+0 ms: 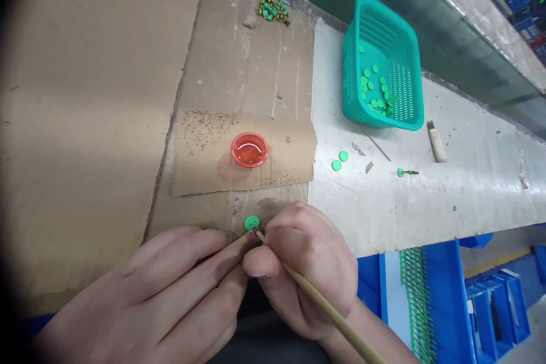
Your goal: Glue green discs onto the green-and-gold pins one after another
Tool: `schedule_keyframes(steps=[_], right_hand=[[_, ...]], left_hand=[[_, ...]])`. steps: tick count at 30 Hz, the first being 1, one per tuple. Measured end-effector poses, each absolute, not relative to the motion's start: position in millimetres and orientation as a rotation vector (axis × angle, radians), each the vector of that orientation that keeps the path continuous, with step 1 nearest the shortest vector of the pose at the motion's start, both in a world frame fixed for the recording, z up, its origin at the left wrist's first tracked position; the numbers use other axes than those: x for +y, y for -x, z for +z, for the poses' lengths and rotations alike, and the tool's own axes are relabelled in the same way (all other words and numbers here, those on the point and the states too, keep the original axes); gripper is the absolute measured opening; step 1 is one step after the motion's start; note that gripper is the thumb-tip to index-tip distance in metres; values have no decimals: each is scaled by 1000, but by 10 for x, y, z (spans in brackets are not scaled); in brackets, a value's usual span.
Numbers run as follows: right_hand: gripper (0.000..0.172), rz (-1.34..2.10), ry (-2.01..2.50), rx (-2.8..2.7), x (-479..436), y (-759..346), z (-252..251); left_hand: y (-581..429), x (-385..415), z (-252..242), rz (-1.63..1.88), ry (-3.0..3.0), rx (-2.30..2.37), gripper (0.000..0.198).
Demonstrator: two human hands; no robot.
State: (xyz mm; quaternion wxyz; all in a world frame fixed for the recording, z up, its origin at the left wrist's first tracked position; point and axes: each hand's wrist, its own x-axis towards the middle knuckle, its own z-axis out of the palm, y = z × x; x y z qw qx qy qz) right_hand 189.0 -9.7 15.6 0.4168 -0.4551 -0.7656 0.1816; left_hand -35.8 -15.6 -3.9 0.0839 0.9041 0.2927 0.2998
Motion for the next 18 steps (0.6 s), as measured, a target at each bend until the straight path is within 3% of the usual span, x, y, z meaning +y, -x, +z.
schedule_keyframes(steps=[8,18], right_hand=[[12,377,1137,-1881,-61,-1841,161],[9,418,1107,-1945,-75,-1880,257]], left_hand=[[324,-185,-98,936,-2651,875,24],[330,-121,-38,926,-2672,861,22]])
